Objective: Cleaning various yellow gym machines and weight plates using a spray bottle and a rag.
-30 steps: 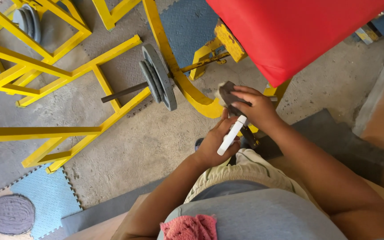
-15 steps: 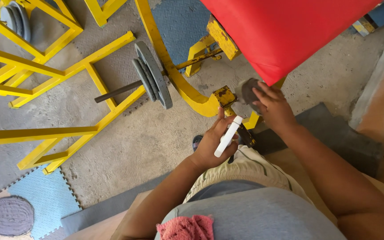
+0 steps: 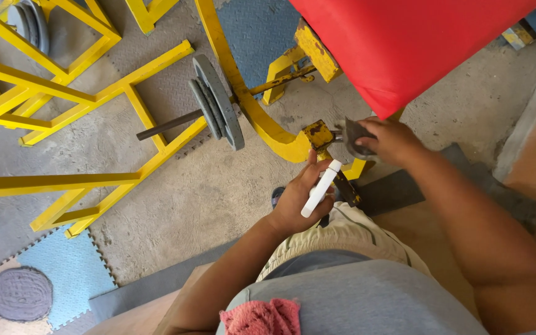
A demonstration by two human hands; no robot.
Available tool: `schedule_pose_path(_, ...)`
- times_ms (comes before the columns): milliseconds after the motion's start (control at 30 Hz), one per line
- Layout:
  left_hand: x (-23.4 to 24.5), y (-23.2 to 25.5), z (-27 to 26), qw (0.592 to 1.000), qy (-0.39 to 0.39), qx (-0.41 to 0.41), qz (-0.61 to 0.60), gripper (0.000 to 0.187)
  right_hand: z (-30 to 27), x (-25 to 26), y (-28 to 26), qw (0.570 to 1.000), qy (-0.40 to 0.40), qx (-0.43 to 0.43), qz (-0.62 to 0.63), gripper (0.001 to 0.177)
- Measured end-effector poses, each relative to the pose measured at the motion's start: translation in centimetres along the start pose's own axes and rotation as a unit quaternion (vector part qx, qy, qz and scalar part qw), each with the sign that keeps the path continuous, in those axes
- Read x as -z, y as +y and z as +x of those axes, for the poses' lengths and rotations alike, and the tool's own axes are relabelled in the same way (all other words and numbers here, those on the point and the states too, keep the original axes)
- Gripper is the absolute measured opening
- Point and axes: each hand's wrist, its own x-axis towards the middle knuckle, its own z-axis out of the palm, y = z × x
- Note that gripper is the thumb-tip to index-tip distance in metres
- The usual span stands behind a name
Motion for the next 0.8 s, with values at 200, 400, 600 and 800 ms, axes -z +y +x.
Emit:
schedule_pose_path(200, -0.3, 0.3, 0.2, 1.000, 0.013, -0.005, -0.004, 0.067, 3.8, 0.0, 1.9, 0.965, -0.232, -0.115, 0.042, 0.055)
schedule_pose_path(400, -1.0, -0.2, 0.2, 1.000, -0.001, -0.010, 0.003, 0.069, 3.0, -3.2, -1.3, 0.984, -0.139, -0.007, 0.114, 0.055)
schedule_pose_path(600, -0.4, -0.2, 0.0, 0.999, -0.007, -0.028, -0.021, 0.067, -1.5, -1.0, -5.2, 0.978, 0.100, -0.030, 0.181, 0.039)
schedule_pose_path(800, -0.3, -0.8, -0.4, 0.999, -0.010, -0.026, -0.030, 0.064, -2.2, -1.3, -7.6, 0.961, 0.098, 0.045, 0.255, 0.041)
